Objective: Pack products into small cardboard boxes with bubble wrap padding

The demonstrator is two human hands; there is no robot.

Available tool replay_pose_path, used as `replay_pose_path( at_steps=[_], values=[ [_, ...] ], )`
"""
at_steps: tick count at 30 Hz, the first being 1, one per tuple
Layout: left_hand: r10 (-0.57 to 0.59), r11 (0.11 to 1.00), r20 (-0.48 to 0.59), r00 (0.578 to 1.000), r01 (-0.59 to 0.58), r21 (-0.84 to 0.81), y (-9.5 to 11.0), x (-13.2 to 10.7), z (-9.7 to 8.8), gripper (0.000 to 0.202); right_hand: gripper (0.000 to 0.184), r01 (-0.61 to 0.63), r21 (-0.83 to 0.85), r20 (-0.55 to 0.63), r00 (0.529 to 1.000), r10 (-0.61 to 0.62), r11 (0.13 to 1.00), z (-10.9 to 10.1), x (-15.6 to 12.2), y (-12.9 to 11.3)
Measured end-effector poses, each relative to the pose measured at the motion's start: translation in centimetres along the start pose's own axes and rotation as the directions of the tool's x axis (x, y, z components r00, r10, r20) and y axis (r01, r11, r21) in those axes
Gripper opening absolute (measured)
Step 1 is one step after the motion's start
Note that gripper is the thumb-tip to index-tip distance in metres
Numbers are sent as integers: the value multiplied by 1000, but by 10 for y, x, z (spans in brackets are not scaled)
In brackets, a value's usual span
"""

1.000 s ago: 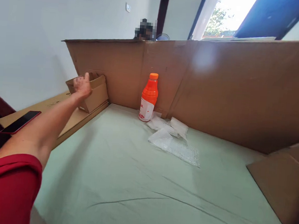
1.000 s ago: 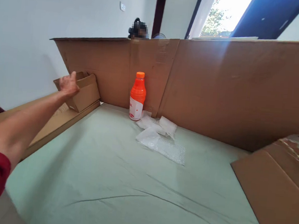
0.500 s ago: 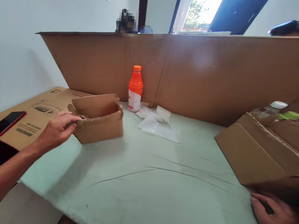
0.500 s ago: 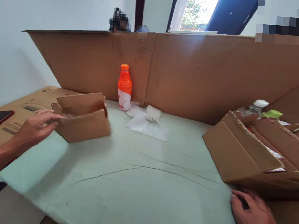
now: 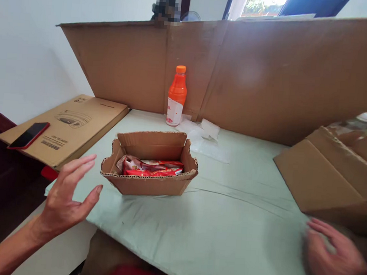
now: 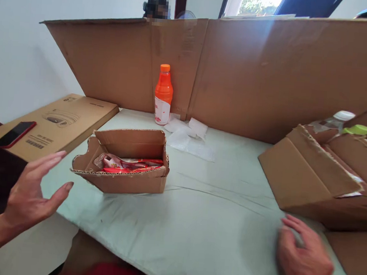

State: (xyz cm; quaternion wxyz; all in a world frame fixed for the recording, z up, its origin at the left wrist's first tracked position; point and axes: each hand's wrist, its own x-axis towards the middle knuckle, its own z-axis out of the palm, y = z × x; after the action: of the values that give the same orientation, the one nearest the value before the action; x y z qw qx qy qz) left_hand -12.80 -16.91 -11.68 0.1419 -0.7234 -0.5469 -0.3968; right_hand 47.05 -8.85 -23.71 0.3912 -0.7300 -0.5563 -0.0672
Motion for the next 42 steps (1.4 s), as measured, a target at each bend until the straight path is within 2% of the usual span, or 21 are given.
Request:
replay_pose_path(
  at_steps=[1, 2, 3, 5, 7, 8, 9, 11, 14, 17, 19, 22, 23, 25, 27, 28, 31, 34, 38, 40, 42],
  values=[
    [-113, 993, 40, 993, 114, -35, -6, -7, 5, 78, 24, 27, 72, 57, 998, -31, 997, 1, -8, -23],
    [-231, 967, 106, 967, 240, -82, -12, -14, 12, 75, 23, 66, 142, 158, 983, -89, 988, 4, -17, -48],
    [-338, 922, 184, 923, 363, -132, -17, -20, 21, 73, 24, 96, 221, 260, 953, -153, 971, 9, -24, -75],
    [-492, 790, 332, 804, 573, -218, -26, -32, 42, 72, 32, 139, 390, 395, 867, -302, 910, 27, -36, -130],
    [-570, 650, 450, 688, 712, -265, -30, -40, 62, 71, 45, 160, 533, 461, 769, -443, 831, 51, -45, -178],
    [-583, 597, 495, 645, 753, -277, -30, -42, 71, 69, 51, 163, 589, 472, 725, -501, 791, 64, -49, -198],
    [-586, 561, 527, 616, 777, -284, -29, -44, 78, 66, 57, 163, 635, 474, 690, -547, 755, 76, -53, -214],
    [-576, 541, 567, 588, 795, -274, -27, -44, 89, 58, 67, 151, 690, 460, 663, -590, 708, 93, -63, -232],
    [-562, 593, 566, 603, 771, -233, -23, -41, 98, 48, 71, 125, 693, 467, 671, -575, 710, 97, -79, -228],
    [-529, 671, 540, 654, 713, -206, -18, -32, 108, 43, 69, 130, 635, 498, 684, -533, 761, 84, -92, -208],
    [-496, 702, 534, 685, 678, -217, -14, -21, 119, 40, 67, 123, 596, 501, 716, -487, 794, 76, -93, -200],
    [-450, 710, 545, 707, 654, -261, -9, -5, 139, 42, 65, 64, 579, 504, 756, -418, 813, 73, -79, -201],
    [-451, 709, 547, 705, 655, -261, -9, -1, 146, 44, 65, 33, 588, 514, 757, -404, 809, 75, -71, -203],
    [-486, 711, 531, 694, 667, -221, -9, 0, 156, 46, 62, -26, 624, 548, 726, -414, 781, 82, -48, -206],
    [-529, 729, 498, 687, 668, -148, -11, -5, 163, 43, 50, -66, 625, 595, 685, -420, 778, 92, -17, -204],
    [-543, 745, 474, 693, 658, -109, -12, -9, 165, 42, 43, -70, 585, 620, 681, -390, 808, 98, 1, -203],
    [-551, 786, 427, 717, 617, -23, -15, -23, 169, 38, 29, -64, 374, 646, 734, -210, 925, 125, 56, -198],
    [-550, 795, 415, 725, 607, -6, -19, -32, 172, 39, 26, -64, 264, 616, 779, -117, 962, 163, 101, -204],
    [-560, 792, 379, 737, 610, -16, -23, -41, 177, 42, 20, -73, 188, 608, 792, -57, 980, 208, 124, -227],
    [-566, 779, 399, 721, 627, -28, -24, -44, 179, 43, 11, -77, 179, 610, 791, -49, 981, 217, 123, -232],
    [-575, 770, 392, 718, 637, -37, -25, -45, 179, 43, 12, -85, 180, 605, 795, -42, 980, 216, 122, -230]
  ],
)
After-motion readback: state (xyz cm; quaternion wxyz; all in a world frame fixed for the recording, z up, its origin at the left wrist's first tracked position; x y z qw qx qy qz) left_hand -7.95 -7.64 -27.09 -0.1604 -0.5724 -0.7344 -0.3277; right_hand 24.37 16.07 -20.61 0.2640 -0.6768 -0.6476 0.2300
